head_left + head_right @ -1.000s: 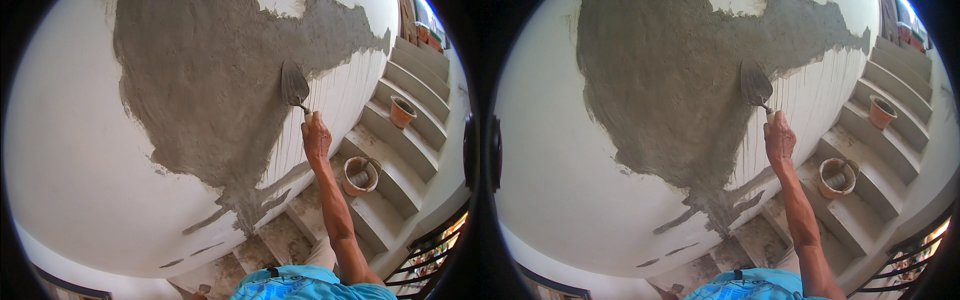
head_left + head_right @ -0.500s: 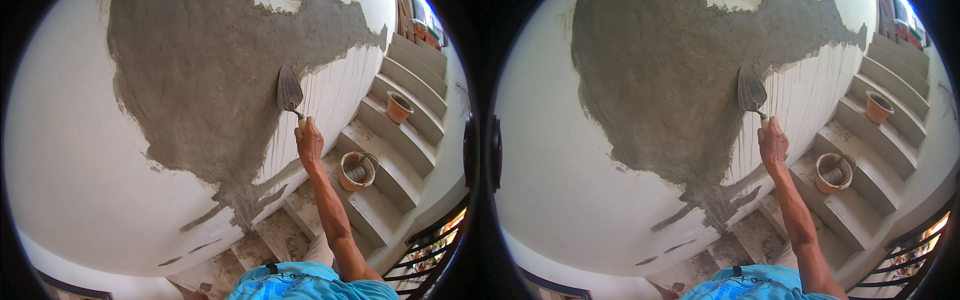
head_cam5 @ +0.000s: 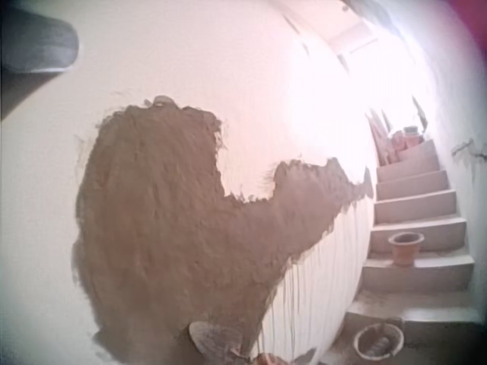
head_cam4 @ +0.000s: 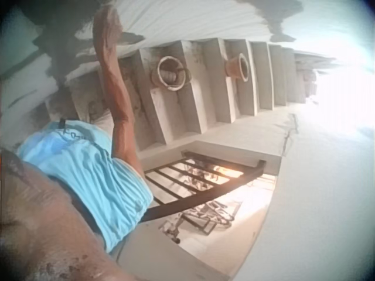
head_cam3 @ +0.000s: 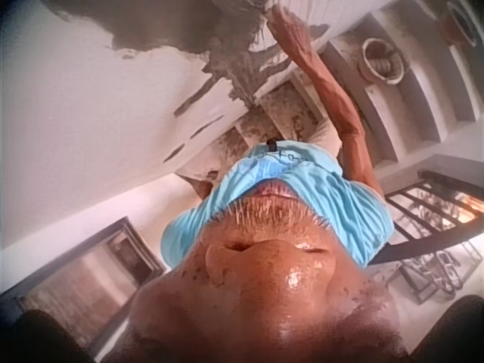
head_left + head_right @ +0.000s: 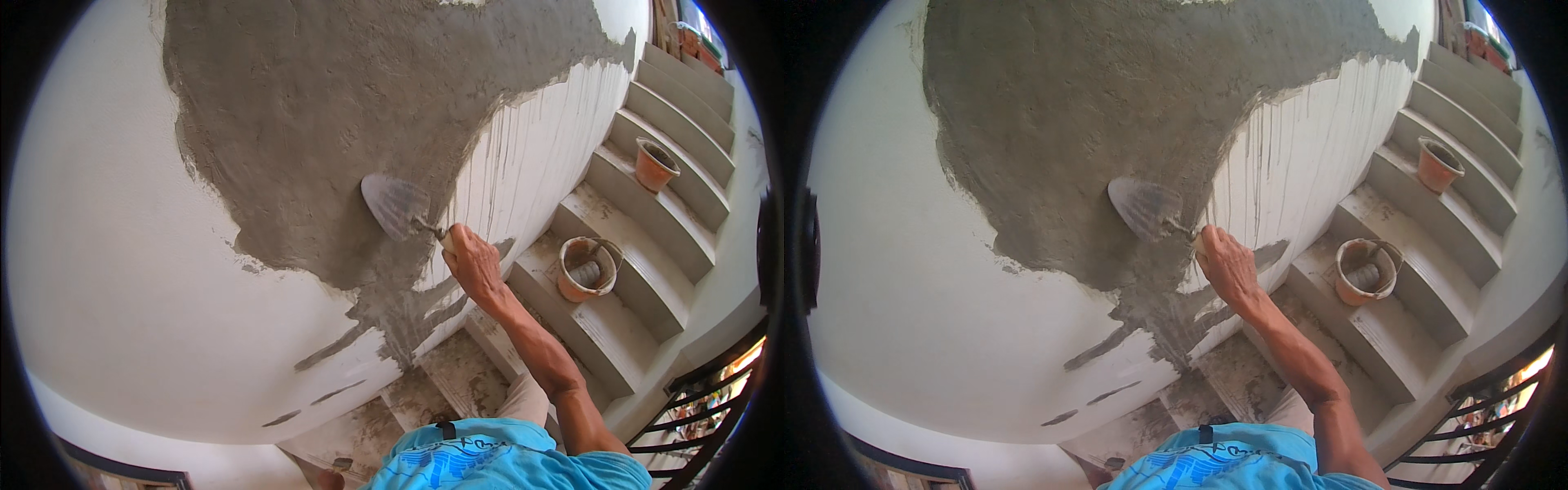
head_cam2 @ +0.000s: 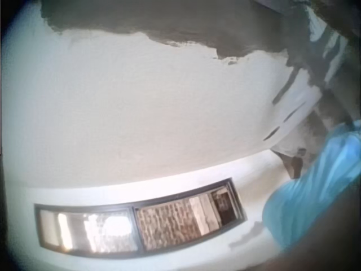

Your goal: The person applies wet plaster to a curved wall using a trowel and smooths it with a brush. They repeatedly scoop plaster from a bucket placed on the spiral staircase and spread it across the wall surface.

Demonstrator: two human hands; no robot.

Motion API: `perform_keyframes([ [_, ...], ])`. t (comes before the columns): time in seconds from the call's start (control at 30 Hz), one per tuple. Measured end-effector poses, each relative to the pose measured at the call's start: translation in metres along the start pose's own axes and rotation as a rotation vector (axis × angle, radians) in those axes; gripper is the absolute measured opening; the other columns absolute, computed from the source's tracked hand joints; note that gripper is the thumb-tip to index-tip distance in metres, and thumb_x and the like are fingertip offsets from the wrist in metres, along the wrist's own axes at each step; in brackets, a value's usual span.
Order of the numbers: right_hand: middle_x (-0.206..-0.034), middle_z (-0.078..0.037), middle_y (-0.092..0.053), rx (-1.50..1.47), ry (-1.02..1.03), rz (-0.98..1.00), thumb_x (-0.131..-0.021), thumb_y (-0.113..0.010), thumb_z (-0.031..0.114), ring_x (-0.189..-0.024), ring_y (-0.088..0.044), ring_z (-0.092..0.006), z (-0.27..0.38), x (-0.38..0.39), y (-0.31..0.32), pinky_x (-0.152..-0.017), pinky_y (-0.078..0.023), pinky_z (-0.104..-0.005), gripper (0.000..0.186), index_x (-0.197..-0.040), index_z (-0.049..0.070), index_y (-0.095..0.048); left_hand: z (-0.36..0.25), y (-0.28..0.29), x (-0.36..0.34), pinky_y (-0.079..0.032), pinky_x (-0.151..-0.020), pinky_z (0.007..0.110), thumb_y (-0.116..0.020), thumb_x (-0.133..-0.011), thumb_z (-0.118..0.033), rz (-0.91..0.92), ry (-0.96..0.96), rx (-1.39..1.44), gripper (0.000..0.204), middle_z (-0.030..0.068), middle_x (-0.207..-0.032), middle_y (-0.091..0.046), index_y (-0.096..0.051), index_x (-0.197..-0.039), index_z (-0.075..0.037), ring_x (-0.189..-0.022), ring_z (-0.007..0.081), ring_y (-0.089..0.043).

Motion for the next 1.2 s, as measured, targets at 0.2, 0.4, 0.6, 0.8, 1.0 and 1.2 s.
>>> perform_keyframes([
  [0.2, -0.071, -0.013, -0.058, 0.033, -0.07, -0.13, -0.088, -0.068, 0.009, -0.06, -0.062, -0.0252, -0.016, -0.054, 0.03, -0.052, -0.046, -0.0395, 0.023, -0.098, 0.005, -0.048, 0.0, -0.009, 0.009, -0.053, -0.067, 0.045, -0.061, -0.088, -0.017, 0.018, -0.01, -0.022, 0.023, 0.0178, -0.083, -0.071, -0.074, -0.101, -0.004, -0.078, 0.0298, -0.07],
  [0.4, -0.086, -0.015, -0.062, 0.098, -0.031, -0.061, -0.086, -0.072, 0.012, -0.078, -0.068, -0.0312, -0.008, -0.072, 0.015, -0.064, -0.053, -0.0432, 0.03, -0.102, 0.005, -0.048, 0.009, -0.022, 0.02, -0.054, -0.067, 0.045, -0.06, -0.087, -0.016, 0.035, -0.001, -0.041, 0.022, 0.0177, -0.083, -0.072, -0.075, -0.099, -0.004, -0.077, 0.0299, -0.071],
  [0.6, -0.089, -0.014, -0.062, 0.07, 0.057, 0.169, -0.086, -0.072, 0.012, -0.082, -0.068, -0.031, 0.011, -0.017, 0.009, -0.066, -0.054, -0.0424, 0.03, -0.102, 0.006, -0.048, 0.013, -0.039, 0.027, -0.054, -0.067, 0.045, -0.06, -0.086, -0.015, 0.062, -0.024, -0.106, 0.022, 0.0177, -0.083, -0.072, -0.076, -0.096, -0.004, -0.077, 0.03, -0.071],
  [0.8, -0.089, -0.014, -0.062, 0.078, 0.031, -0.052, -0.087, -0.07, 0.012, -0.082, -0.067, -0.0327, 0.026, -0.079, 0.037, -0.067, -0.051, -0.0451, 0.027, -0.099, 0.005, -0.046, 0.031, -0.062, 0.031, -0.057, -0.069, 0.048, -0.057, -0.087, -0.018, -0.052, -0.079, -0.088, 0.026, 0.0224, -0.075, -0.07, -0.072, -0.08, 0.001, -0.072, 0.0382, -0.071],
  [1.0, -0.086, -0.013, -0.061, 0.159, 0.106, 0.103, -0.087, -0.071, 0.011, -0.078, -0.066, -0.0313, 0.009, -0.029, 0.005, -0.064, -0.053, -0.0436, 0.027, -0.099, 0.006, -0.047, 0.039, -0.076, 0.026, -0.058, -0.063, 0.045, -0.056, -0.094, -0.024, -0.053, 0.004, 0.083, 0.037, 0.0228, -0.068, -0.069, -0.07, -0.077, 0.006, -0.061, 0.0361, -0.071],
  [1.2, -0.087, -0.012, -0.061, 0.084, 0.112, 0.178, -0.087, -0.071, 0.011, -0.08, -0.066, -0.0291, 0.015, -0.015, 0.01, -0.064, -0.053, -0.0426, 0.027, -0.1, 0.007, -0.048, 0.014, -0.05, 0.046, -0.057, -0.054, 0.043, -0.056, -0.098, -0.027, 0.045, 0.118, 0.201, 0.042, 0.0201, -0.062, -0.067, -0.069, -0.08, 0.009, -0.051, 0.0328, -0.069],
])
Point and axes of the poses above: each hand's wrist, its own x-axis away from the middle knuckle, its own y-axis out of the back of the hand, z = x × y, the point moved 5 cm from there along -x, towards the middle knuckle
